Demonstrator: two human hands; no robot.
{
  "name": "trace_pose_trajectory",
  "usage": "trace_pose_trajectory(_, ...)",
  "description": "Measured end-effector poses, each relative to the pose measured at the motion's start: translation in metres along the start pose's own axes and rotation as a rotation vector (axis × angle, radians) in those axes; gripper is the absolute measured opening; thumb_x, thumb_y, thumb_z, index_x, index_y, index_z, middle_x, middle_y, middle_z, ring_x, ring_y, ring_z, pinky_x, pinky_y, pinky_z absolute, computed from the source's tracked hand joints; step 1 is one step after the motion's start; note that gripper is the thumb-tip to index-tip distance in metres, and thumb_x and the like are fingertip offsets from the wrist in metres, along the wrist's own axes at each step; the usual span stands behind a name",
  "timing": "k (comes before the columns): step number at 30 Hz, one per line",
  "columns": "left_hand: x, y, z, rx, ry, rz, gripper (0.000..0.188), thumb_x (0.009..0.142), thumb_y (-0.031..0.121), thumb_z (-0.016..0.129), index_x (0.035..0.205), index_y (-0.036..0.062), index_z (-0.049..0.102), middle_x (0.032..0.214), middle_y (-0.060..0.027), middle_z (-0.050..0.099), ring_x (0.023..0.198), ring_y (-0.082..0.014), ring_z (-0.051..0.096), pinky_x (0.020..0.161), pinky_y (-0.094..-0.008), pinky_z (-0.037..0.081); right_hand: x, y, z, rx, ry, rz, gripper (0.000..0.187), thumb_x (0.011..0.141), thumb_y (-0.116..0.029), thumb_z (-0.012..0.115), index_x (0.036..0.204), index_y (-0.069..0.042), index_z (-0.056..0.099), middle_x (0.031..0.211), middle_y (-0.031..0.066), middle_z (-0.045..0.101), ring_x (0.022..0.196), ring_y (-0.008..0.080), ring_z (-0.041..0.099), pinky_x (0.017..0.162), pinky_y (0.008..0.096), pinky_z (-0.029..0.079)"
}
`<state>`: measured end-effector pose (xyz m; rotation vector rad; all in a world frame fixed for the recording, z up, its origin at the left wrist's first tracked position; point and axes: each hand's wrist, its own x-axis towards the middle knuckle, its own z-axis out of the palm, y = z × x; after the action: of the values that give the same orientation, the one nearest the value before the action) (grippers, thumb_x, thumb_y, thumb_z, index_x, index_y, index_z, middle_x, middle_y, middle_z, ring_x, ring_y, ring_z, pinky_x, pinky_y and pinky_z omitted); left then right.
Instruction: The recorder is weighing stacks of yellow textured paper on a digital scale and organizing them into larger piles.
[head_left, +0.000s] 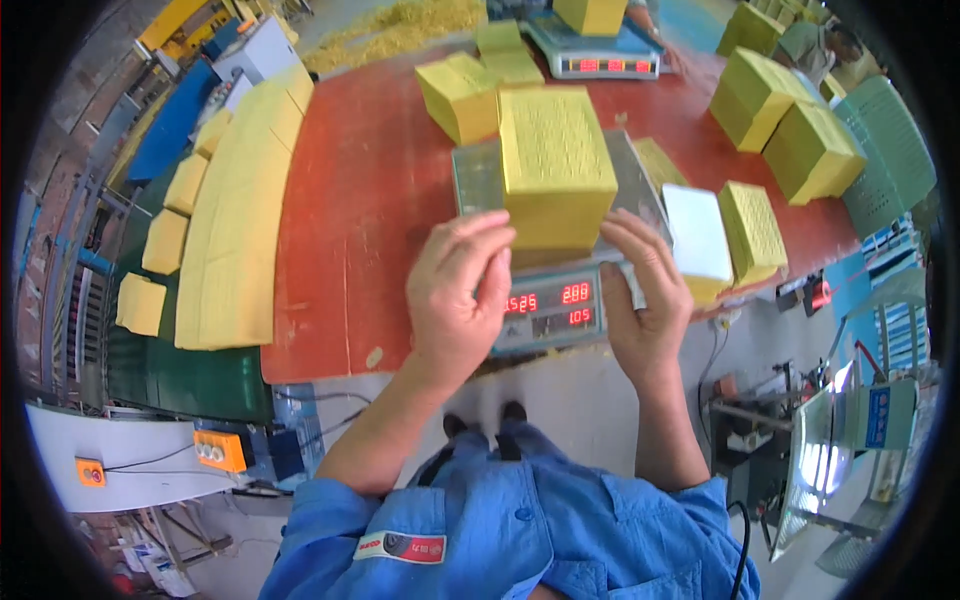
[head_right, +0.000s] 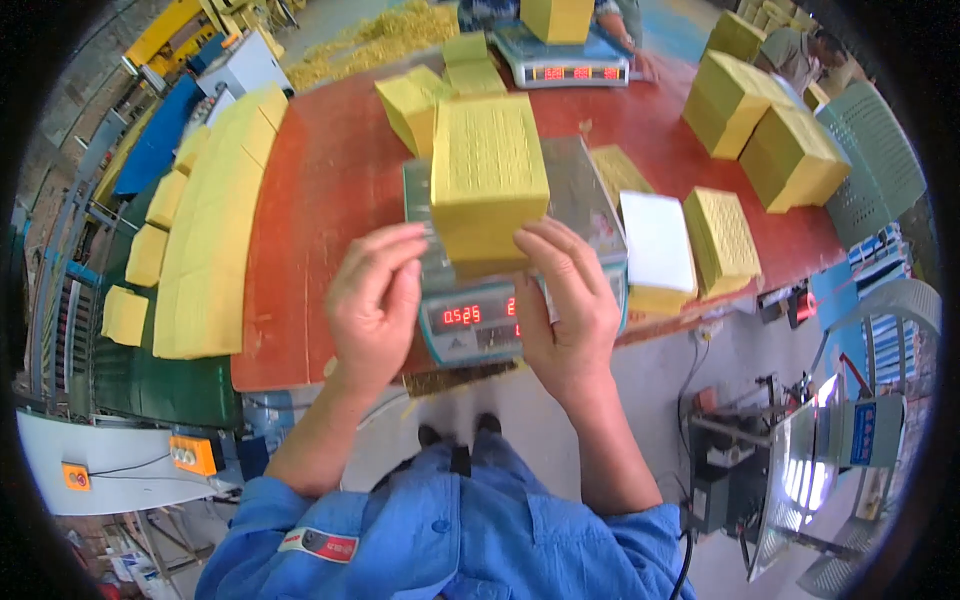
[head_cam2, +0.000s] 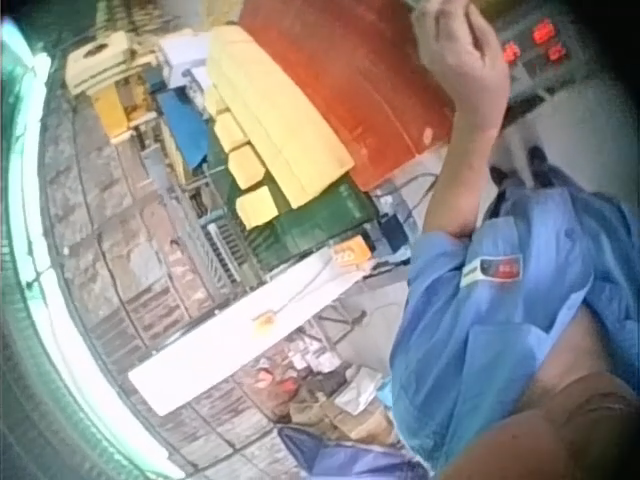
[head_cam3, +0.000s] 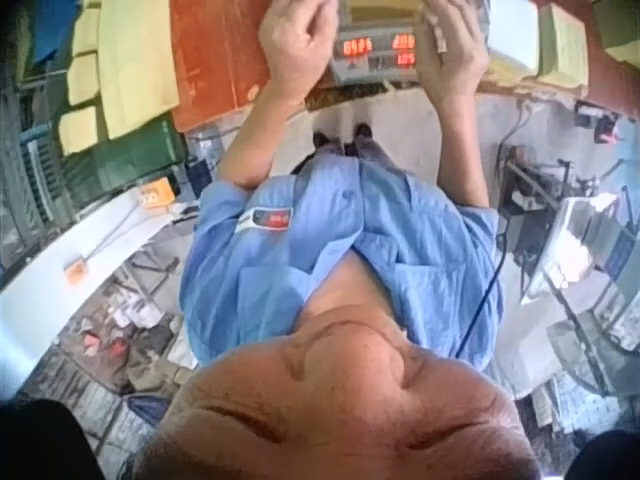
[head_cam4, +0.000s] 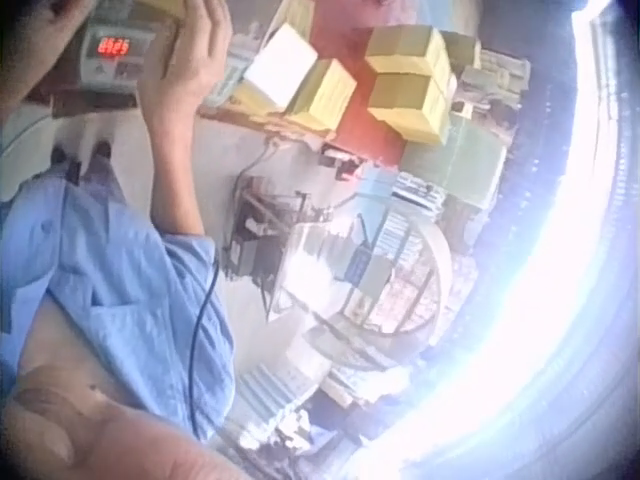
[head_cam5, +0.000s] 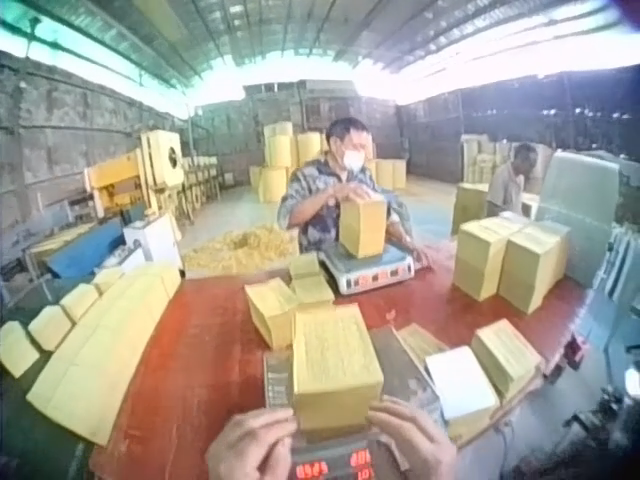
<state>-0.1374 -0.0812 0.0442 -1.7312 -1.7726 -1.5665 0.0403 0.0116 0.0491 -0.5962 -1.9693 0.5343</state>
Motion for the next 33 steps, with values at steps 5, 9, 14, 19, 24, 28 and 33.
trace_pose_trajectory(5, -0.042, 0.003, -0.046, -0.075, -0.014, -0.196, 0.018, 0.093, -0.008, 0.055, 0.105, -0.0020, 0.067, 0.111, -0.0132, 0.069, 0.102, -0.0183, 0.065, 0.088, -0.0278, 0.050, -0.032, -0.023, -0.015, 0.049, 0.091, 0.080, 0.027, 0.083, 0.014, 0.057, 0.106, 0.004, 0.067, 0.111, 0.0179, 0.068, 0.110, 0.0287, 0.066, 0.095, 0.0357, 0.050)
trace_pose_trajectory(9, -0.066, 0.000, -0.050, -0.125, -0.045, -0.348, 0.019, 0.094, -0.009, 0.053, 0.106, -0.0025, 0.066, 0.112, -0.0135, 0.068, 0.103, -0.0170, 0.064, 0.089, -0.0266, 0.049, -0.049, -0.015, -0.019, 0.088, 0.123, 0.126, 0.024, 0.085, 0.014, 0.057, 0.104, 0.004, 0.067, 0.111, 0.0175, 0.068, 0.110, 0.0285, 0.065, 0.095, 0.0361, 0.050)
trace_pose_trajectory(14, -0.064, 0.014, -0.045, -0.175, -0.057, -0.289, 0.018, 0.094, -0.008, 0.052, 0.106, -0.0032, 0.066, 0.111, -0.0140, 0.068, 0.102, -0.0174, 0.064, 0.088, -0.0266, 0.049, -0.058, -0.021, -0.021, 0.120, 0.151, 0.158, 0.022, 0.086, 0.013, 0.057, 0.103, 0.005, 0.067, 0.108, 0.0174, 0.068, 0.109, 0.0295, 0.065, 0.096, 0.0378, 0.049)
trace_pose_trajectory(19, -0.063, 0.024, -0.040, -0.174, -0.116, -0.267, 0.017, 0.095, -0.007, 0.052, 0.105, -0.0038, 0.065, 0.110, -0.0147, 0.068, 0.102, -0.0186, 0.065, 0.088, -0.0277, 0.050, -0.061, -0.019, -0.029, 0.099, 0.156, 0.111, 0.021, 0.086, 0.012, 0.056, 0.103, 0.005, 0.067, 0.106, 0.0168, 0.069, 0.107, 0.0289, 0.066, 0.096, 0.0378, 0.050)
trace_pose_trajectory(24, -0.061, 0.025, -0.027, -0.222, -0.151, -0.291, 0.016, 0.095, -0.007, 0.053, 0.104, -0.0040, 0.066, 0.109, -0.0147, 0.069, 0.101, -0.0187, 0.065, 0.088, -0.0281, 0.050, -0.066, -0.013, -0.037, 0.087, 0.180, 0.196, 0.022, 0.085, 0.013, 0.056, 0.102, 0.005, 0.068, 0.105, 0.0169, 0.069, 0.107, 0.0282, 0.066, 0.095, 0.0363, 0.050)
trace_pose_trajectory(28, -0.062, 0.020, -0.028, -0.210, -0.159, -0.297, 0.015, 0.094, -0.006, 0.054, 0.103, -0.0030, 0.067, 0.105, -0.0138, 0.069, 0.099, -0.0190, 0.065, 0.087, -0.0289, 0.050, -0.062, -0.011, -0.028, 0.120, 0.180, 0.215, 0.023, 0.085, 0.014, 0.055, 0.101, 0.004, 0.068, 0.105, 0.0172, 0.069, 0.106, 0.0286, 0.066, 0.094, 0.0354, 0.050)
trace_pose_trajectory(33, -0.073, 0.009, -0.067, -0.066, -0.071, -0.300, 0.016, 0.090, -0.006, 0.059, 0.100, 0.0000, 0.069, 0.102, -0.0118, 0.071, 0.093, -0.0228, 0.068, 0.081, -0.0323, 0.053, -0.051, -0.038, 0.014, 0.215, 0.082, 0.206, 0.022, 0.086, 0.015, 0.055, 0.102, 0.006, 0.067, 0.108, 0.0187, 0.068, 0.106, 0.0275, 0.066, 0.094, 0.0347, 0.049)
